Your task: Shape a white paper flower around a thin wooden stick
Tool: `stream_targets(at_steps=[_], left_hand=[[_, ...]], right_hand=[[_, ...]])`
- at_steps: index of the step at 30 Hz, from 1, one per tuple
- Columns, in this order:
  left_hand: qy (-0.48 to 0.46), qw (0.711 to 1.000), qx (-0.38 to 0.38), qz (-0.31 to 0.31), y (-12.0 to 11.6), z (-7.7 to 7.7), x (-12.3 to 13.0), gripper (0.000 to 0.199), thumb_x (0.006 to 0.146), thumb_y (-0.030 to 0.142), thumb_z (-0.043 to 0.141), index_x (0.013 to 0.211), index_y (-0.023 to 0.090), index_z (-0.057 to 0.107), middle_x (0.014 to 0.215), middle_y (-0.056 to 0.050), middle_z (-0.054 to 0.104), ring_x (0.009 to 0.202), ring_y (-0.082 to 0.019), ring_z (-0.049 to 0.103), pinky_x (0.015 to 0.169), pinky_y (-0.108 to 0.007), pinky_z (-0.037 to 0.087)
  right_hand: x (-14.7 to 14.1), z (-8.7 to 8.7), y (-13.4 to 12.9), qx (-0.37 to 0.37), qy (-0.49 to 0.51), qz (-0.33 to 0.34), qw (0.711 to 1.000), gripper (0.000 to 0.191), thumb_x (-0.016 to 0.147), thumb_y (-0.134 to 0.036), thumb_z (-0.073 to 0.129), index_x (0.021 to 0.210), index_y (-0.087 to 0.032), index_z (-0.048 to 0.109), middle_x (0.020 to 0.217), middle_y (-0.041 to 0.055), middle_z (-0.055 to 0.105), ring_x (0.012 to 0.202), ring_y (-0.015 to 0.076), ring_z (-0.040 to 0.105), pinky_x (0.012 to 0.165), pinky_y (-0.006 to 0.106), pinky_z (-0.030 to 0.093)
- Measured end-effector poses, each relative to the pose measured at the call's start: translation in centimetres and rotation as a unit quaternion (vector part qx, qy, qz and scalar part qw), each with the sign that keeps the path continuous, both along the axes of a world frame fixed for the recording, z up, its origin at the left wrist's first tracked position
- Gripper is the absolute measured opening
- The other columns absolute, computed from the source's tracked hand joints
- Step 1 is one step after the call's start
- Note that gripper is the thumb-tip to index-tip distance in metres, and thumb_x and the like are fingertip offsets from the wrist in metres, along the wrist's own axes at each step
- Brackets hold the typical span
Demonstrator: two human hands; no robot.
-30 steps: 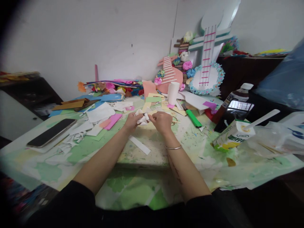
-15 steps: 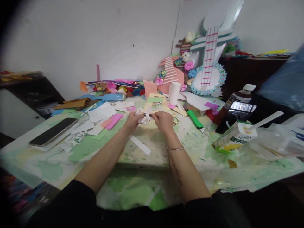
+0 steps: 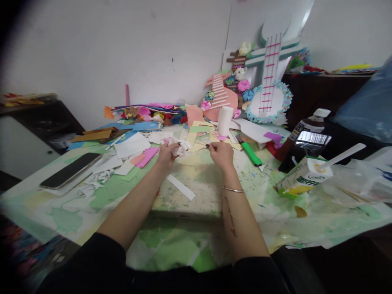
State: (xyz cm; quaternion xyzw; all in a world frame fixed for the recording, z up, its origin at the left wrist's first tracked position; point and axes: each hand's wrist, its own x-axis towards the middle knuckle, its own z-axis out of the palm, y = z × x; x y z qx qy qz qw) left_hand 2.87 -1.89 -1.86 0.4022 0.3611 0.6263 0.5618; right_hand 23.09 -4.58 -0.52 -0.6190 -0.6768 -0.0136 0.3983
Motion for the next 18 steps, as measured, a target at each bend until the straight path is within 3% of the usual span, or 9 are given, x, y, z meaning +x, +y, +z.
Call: stream_targets(at_steps=[6,10,14,18], left_hand=[[0.099,0.994,0.047,-0.022,0.2,-0.9,0.4,0.02,0.051,0.02,0.069,0.068,0.012,0.064,0.058,0.003,0.059,0.051,-0.008,0.05,0.048,-0.019,0.037],[0.16,0.983,0.059,-0.062,-0.1,-1.0,0.5,0.031,0.052,0.02,0.069,0.082,0.012,0.067,0.066,0.002,0.061,0.058,-0.01,0.053,0.054,-0.02,0.039],[0.187,0.975,0.077,-0.093,-0.6,-0.6,0.4,0.03,0.05,0.017,0.068,0.079,0.012,0.066,0.064,0.003,0.057,0.058,-0.009,0.049,0.054,-0.019,0.037],[0.2,0.973,0.072,-0.091,-0.8,-0.4,0.4,0.03,0.048,0.016,0.066,0.078,0.012,0.067,0.065,0.003,0.058,0.058,-0.01,0.049,0.055,-0.02,0.036]], right_hand=[[-0.6,-0.5,0.4,-0.007,0.135,0.121,0.983,0.029,0.078,-0.031,0.052,0.094,-0.017,0.073,0.06,0.0013,0.066,0.053,0.0118,0.055,0.056,0.022,0.038],[-1.4,-0.7,0.5,-0.02,0.09,0.135,0.987,0.036,0.079,-0.021,0.048,0.109,-0.023,0.068,0.066,-0.0003,0.068,0.06,0.0115,0.056,0.06,0.021,0.039],[-1.3,-0.8,0.4,-0.014,0.055,0.136,0.989,0.051,0.074,-0.007,0.04,0.114,-0.025,0.065,0.069,-0.0016,0.067,0.068,0.0116,0.057,0.067,0.021,0.04],[-1.2,-0.5,0.1,-0.021,0.03,0.122,0.992,0.058,0.07,-0.005,0.039,0.119,-0.026,0.062,0.068,-0.0024,0.066,0.065,0.0117,0.055,0.065,0.021,0.039]])
